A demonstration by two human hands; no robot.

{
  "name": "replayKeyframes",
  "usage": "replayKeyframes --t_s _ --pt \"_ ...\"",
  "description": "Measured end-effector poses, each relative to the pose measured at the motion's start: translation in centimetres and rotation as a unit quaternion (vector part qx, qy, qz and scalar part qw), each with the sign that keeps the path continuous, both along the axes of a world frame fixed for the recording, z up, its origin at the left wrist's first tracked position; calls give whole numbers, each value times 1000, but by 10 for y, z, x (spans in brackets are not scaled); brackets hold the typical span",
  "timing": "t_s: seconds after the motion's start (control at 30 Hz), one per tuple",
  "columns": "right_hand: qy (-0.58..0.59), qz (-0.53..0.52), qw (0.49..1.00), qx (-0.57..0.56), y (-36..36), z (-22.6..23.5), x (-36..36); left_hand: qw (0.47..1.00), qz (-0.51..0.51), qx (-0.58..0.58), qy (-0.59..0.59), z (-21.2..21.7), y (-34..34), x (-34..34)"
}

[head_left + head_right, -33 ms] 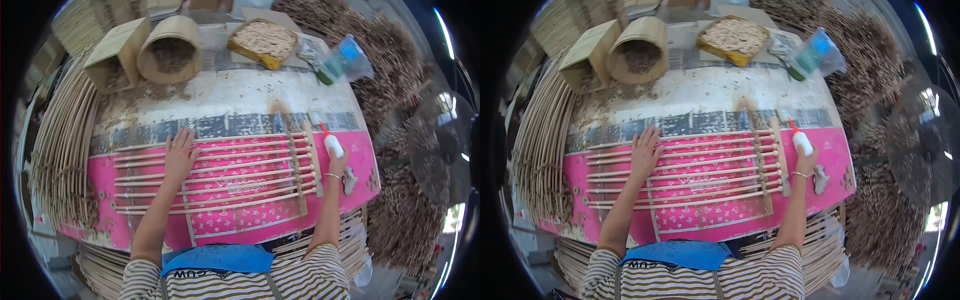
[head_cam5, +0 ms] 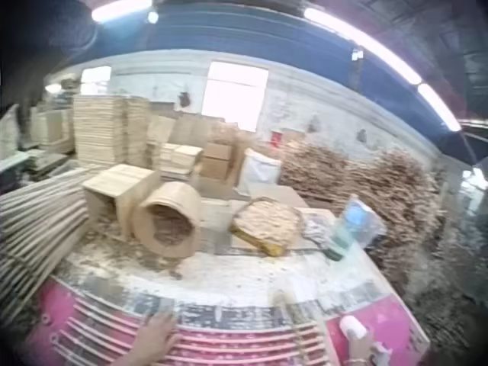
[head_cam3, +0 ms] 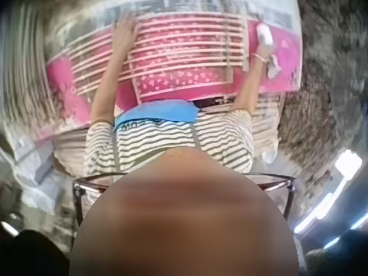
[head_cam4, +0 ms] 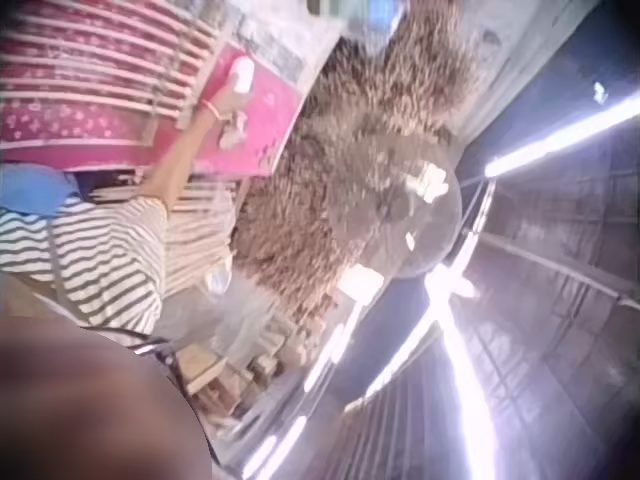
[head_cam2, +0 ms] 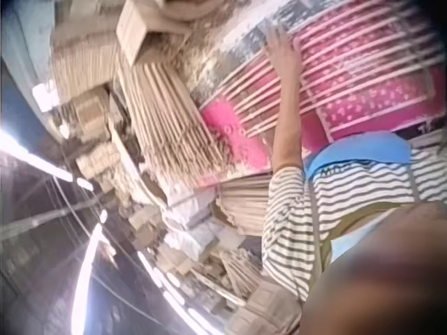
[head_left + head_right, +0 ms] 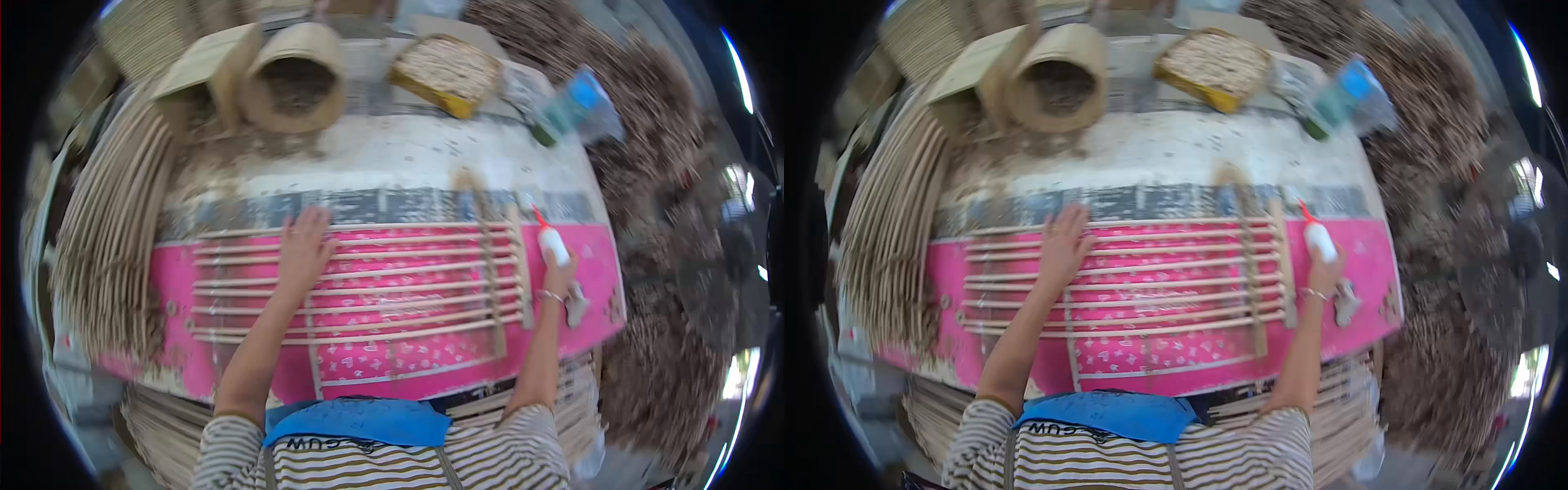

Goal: Assembling a wooden rack structure by applying glue and fitting wooden dowels into crossbars.

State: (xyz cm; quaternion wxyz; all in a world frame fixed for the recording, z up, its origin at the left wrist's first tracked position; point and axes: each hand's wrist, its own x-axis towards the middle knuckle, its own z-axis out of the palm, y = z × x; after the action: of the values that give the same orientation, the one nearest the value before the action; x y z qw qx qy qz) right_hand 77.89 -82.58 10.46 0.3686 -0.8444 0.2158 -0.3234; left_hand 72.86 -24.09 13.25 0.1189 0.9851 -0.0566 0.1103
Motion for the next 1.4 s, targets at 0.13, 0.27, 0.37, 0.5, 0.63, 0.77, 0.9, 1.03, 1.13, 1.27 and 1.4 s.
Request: replayKeyframes --t_s 0.13,0.27,0.37,0.5,0.63,0.77,0.9,1.03,1.13,1.27,1.4 --pt "85 -14 976 -198 -24 16 -23 1000 -16 -17 2 -5 -17 7" --pt "-19 31 959 -281 37 51 -20 999 -9 -16 -38 -6 -9 -4" --pt "-31 189 972 -138 93 66 -17 999 -8 -22 -45 -7 -8 -4" --pt "19 348 932 -97 192 71 -17 999 -5 -47 -3 -5 -12 3" --pt "-4 476 861 -180 268 70 -1 987 -24 -162 -10 14 18 33" --pt "46 506 841 -188 297 69 2 982 91 -147 -79 29 117 117" --pt "64 498 847 -174 309 77 -4 984 169 -52 -25 26 192 185" --pt "82 490 852 -163 307 88 -7 994 88 -44 -45 5 193 221" --pt "91 502 847 -151 316 91 -6 975 69 83 -196 -17 206 230" --pt "112 498 852 -118 319 90 -2 983 113 124 -75 -6 190 234" --pt "97 498 853 -122 318 98 -6 993 95 62 -37 5 201 185"
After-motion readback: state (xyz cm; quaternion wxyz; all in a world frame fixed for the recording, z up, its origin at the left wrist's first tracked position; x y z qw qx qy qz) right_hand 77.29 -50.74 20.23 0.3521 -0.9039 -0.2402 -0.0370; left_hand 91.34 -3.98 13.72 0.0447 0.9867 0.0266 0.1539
